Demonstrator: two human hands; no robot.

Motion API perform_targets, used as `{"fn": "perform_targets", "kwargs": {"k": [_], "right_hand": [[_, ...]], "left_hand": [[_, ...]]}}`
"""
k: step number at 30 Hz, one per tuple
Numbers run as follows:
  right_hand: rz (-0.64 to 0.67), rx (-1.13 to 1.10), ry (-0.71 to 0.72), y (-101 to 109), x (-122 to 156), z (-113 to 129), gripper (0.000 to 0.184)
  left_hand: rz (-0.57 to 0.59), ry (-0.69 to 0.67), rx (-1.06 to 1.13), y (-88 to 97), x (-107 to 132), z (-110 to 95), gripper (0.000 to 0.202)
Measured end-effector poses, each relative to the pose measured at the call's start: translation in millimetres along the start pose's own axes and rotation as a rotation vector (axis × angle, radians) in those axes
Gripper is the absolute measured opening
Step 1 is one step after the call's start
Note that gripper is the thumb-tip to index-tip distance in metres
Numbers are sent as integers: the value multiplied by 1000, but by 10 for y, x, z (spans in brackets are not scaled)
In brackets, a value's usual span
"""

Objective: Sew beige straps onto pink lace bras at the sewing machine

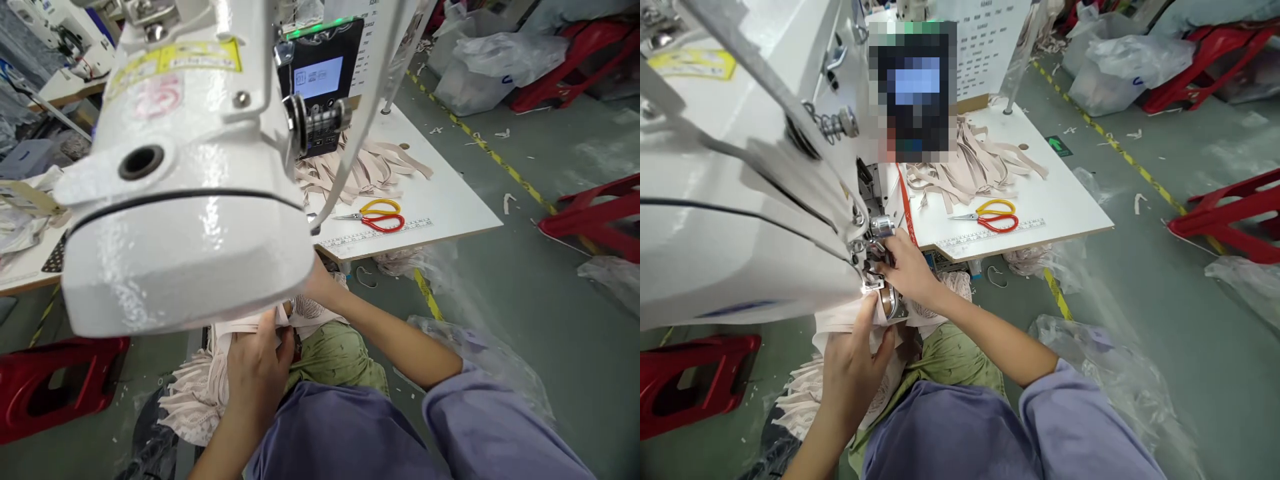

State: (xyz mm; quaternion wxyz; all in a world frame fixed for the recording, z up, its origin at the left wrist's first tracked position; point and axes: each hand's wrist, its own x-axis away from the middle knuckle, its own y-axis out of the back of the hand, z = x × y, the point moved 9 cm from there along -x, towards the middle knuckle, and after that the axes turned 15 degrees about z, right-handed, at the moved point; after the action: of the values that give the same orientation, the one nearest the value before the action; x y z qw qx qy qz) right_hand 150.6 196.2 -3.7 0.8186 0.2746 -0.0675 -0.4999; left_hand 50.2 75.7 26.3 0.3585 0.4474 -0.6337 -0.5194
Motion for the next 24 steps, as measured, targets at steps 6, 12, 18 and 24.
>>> {"fn": "perform_targets", "kwargs": {"k": [6,12,18,24], "right_hand": [[-240,-361,-106,177,221,-248,42],[-218,-557,-136,31,401,-287,40],[-188,-622,-157,-65,506,-295,37],[-182,-701,-108,-149,568,-277,35]], "left_hand": [[-4,-15,9,33,-2,-36,59],[-19,3,27,20,32,19,61],[-23,-31,81,10,47,19,63],[-73,-19,93,25,148,101,65]]}}
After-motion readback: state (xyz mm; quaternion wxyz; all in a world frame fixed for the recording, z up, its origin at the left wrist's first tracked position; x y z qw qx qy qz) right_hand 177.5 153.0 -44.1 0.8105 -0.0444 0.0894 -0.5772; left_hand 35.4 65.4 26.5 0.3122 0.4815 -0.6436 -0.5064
